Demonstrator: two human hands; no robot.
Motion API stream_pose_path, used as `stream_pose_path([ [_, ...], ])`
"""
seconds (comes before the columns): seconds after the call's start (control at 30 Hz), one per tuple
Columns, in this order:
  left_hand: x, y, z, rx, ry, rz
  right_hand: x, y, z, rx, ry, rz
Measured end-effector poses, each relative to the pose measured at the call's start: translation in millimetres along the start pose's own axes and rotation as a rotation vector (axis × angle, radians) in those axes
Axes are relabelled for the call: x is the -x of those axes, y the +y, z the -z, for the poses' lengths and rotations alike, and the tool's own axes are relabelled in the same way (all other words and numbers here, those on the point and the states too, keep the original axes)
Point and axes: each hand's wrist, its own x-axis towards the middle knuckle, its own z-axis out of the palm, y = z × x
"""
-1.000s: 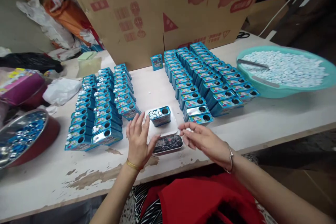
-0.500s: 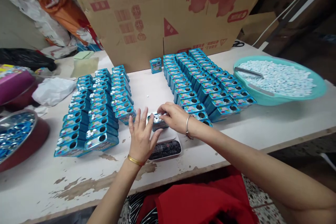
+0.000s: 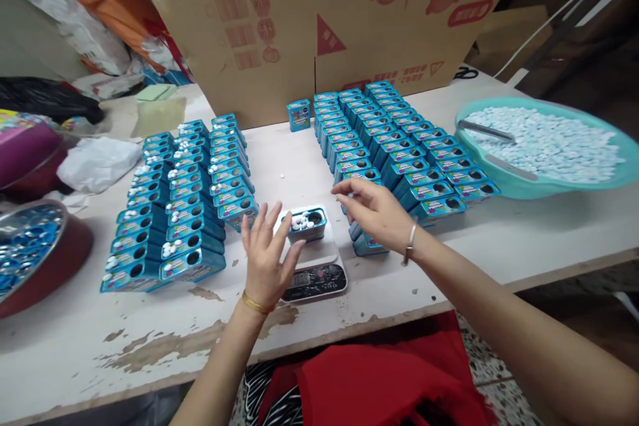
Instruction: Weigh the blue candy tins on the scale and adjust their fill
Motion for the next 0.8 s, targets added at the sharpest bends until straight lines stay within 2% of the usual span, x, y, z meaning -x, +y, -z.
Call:
stream_pose_path([
  [0.1,10,-5,3.9,-0.016,0.001,-0.012,10,10,22,-0.064,0.049,-0.110],
  [0.2,8,-1,0.0,-0.029,-0.029,-0.051,17,18,37,-0.095,0.107,-0.193],
  [0.33,-8,9,-7.1,-0.008,-0.065,-0.090,25,24,51,-0.100,0.144,-0.231],
  [0.43,-13,10,-8.0,0.002,-0.082,-0.087,31,31,71,-0.092,0.193,-0.218],
  [0.6,-4,3,-6.5,-0.008,-0.013,0.005,29,65,134,0.037,0.475,-0.262],
  [0.7,-11,6,-7.8,0.013,-0.030,-0.053,15,88,179,0.284,0.640,-0.366],
  [0.8,-23,7,-9.2,0.019,0.030,-0.081,-6,108,227,0.510,0.728,-0.444],
])
